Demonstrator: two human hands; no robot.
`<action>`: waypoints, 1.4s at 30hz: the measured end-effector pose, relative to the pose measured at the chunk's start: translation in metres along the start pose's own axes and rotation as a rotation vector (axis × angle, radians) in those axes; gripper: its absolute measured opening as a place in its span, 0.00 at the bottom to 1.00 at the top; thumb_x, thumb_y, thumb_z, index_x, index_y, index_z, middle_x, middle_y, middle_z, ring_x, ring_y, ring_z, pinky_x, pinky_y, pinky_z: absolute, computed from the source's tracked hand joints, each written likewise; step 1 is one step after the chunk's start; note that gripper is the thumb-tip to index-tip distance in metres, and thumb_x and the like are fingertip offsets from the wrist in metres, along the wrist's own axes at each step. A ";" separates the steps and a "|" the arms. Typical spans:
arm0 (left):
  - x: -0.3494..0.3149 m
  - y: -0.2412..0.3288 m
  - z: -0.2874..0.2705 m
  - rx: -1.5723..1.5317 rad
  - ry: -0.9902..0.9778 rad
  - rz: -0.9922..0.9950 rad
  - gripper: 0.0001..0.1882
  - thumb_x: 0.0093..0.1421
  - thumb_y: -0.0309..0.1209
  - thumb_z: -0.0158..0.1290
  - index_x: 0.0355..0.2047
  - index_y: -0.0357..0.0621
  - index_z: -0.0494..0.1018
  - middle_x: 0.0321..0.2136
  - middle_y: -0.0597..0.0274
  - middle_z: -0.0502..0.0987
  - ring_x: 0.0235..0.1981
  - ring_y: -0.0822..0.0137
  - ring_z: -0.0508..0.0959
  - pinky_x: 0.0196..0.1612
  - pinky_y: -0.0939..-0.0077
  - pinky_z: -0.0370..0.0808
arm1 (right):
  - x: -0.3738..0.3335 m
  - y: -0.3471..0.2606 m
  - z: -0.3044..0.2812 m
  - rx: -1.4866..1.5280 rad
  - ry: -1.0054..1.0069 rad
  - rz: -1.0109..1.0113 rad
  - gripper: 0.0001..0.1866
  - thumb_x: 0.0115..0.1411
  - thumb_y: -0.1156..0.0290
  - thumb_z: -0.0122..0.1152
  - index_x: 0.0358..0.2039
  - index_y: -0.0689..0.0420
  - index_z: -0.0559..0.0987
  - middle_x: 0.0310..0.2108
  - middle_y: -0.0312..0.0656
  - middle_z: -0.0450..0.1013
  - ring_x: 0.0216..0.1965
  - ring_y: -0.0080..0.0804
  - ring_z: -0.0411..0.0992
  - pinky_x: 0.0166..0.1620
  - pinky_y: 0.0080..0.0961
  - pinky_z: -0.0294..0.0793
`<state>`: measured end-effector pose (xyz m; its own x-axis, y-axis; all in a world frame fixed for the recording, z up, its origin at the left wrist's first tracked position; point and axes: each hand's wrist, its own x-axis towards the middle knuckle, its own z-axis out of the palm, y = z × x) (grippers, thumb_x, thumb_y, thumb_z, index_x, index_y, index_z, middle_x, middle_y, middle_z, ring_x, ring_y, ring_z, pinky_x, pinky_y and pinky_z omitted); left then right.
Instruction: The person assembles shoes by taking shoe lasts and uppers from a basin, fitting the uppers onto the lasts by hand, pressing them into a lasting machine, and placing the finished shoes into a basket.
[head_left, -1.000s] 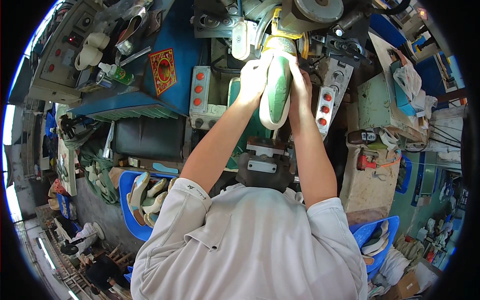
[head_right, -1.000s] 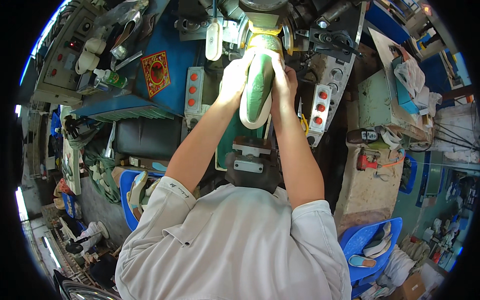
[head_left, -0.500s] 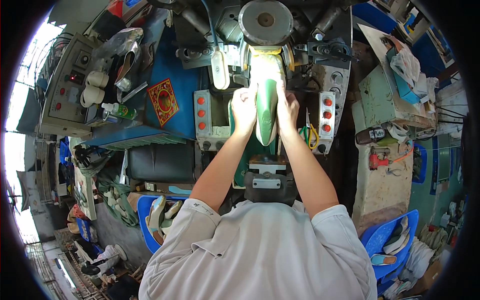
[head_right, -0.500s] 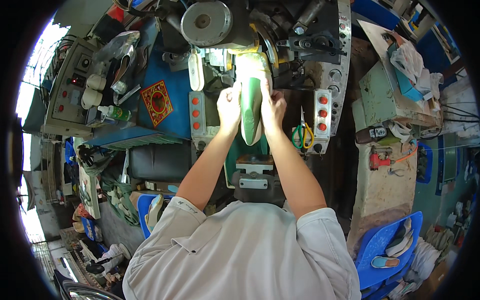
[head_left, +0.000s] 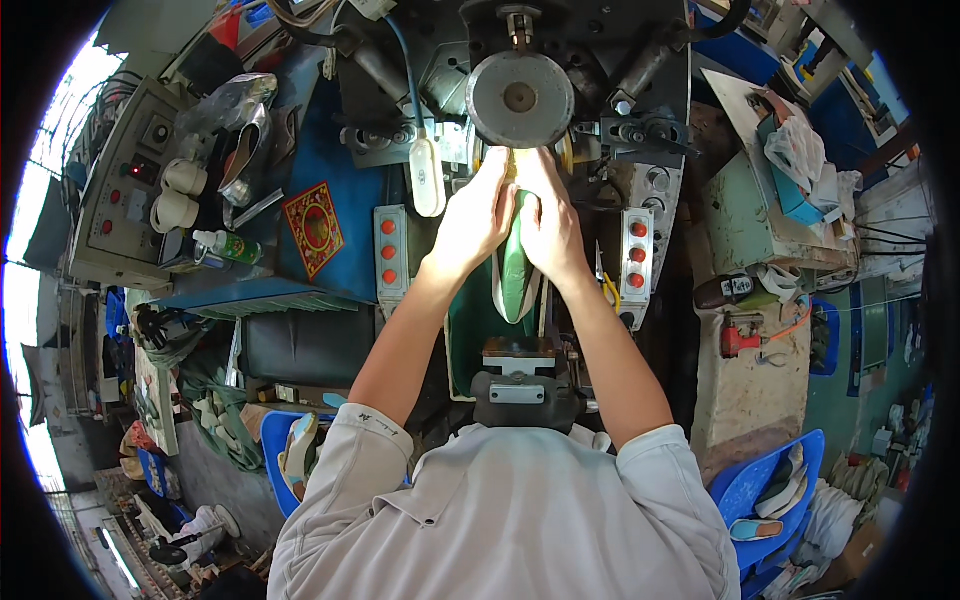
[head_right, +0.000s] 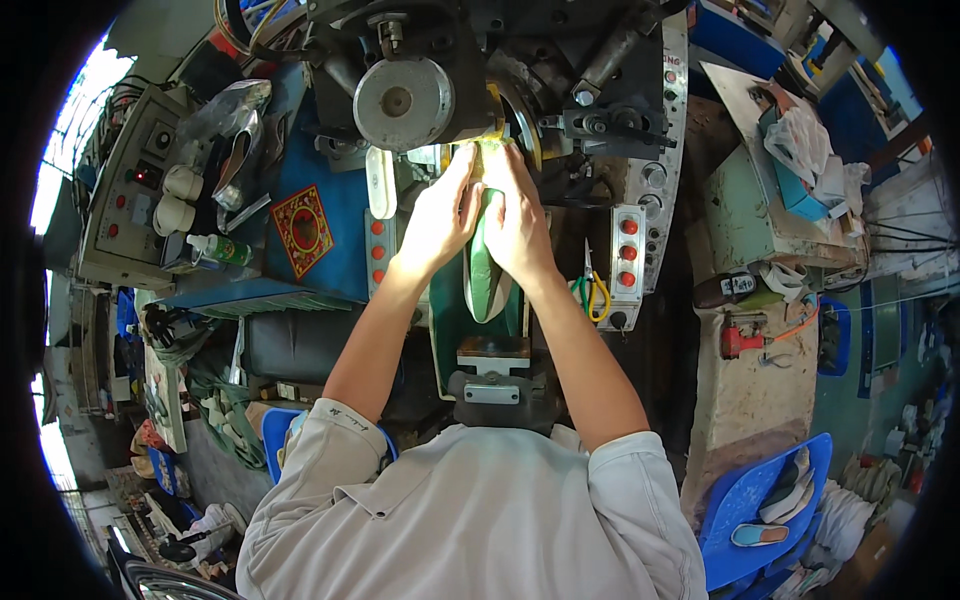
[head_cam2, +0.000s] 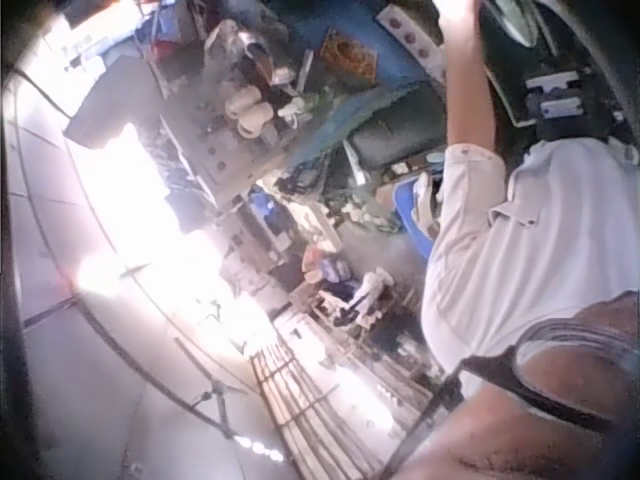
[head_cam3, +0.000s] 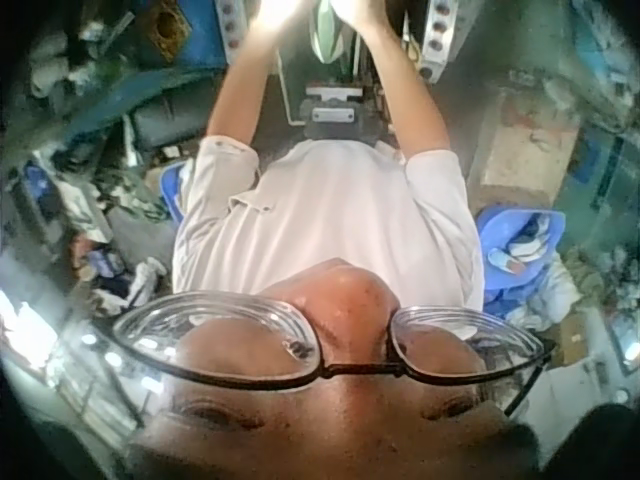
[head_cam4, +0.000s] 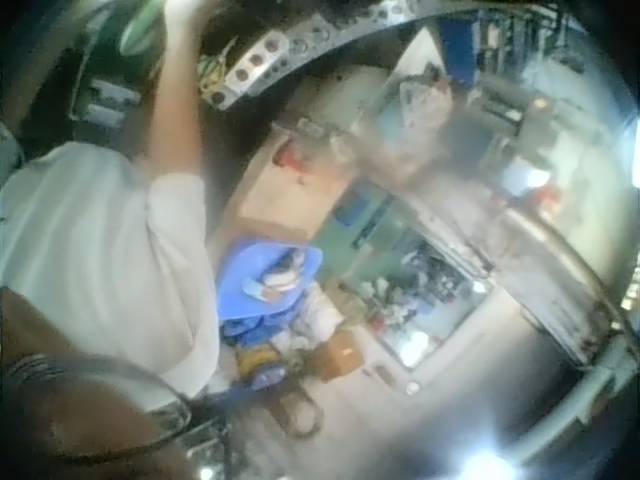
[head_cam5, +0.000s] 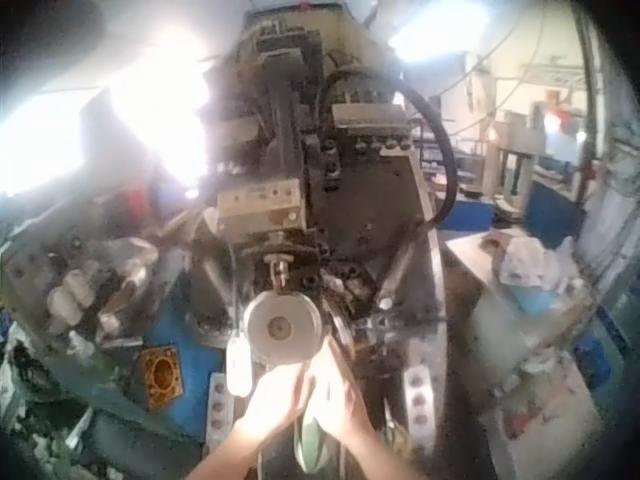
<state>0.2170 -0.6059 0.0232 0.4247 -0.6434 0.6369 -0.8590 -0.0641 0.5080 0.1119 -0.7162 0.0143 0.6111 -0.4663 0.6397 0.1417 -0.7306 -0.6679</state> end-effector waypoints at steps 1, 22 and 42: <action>0.002 0.000 -0.002 0.007 0.006 0.030 0.27 0.68 0.25 0.56 0.66 0.31 0.67 0.58 0.33 0.75 0.57 0.41 0.79 0.59 0.61 0.77 | 0.005 -0.003 -0.005 0.082 -0.033 0.025 0.31 0.63 0.83 0.50 0.68 0.66 0.64 0.68 0.64 0.63 0.69 0.60 0.64 0.70 0.42 0.66; -0.075 0.001 0.050 -1.363 0.312 -0.941 0.20 0.76 0.36 0.49 0.57 0.30 0.74 0.48 0.56 0.81 0.46 0.69 0.81 0.50 0.72 0.79 | -0.077 -0.024 0.016 0.197 0.002 0.180 0.47 0.65 0.61 0.62 0.76 0.68 0.50 0.77 0.66 0.42 0.78 0.62 0.39 0.77 0.46 0.44; -0.084 0.001 0.054 -1.162 0.286 -0.886 0.16 0.73 0.28 0.49 0.56 0.33 0.75 0.50 0.57 0.80 0.49 0.67 0.80 0.53 0.72 0.78 | -0.079 -0.025 0.016 0.188 -0.033 0.160 0.45 0.67 0.61 0.59 0.76 0.68 0.50 0.78 0.66 0.40 0.79 0.61 0.38 0.77 0.46 0.42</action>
<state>0.1651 -0.5927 -0.0608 0.8328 -0.5445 -0.0997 0.3468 0.3729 0.8606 0.0725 -0.6532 -0.0249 0.6620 -0.5500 0.5092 0.1817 -0.5414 -0.8209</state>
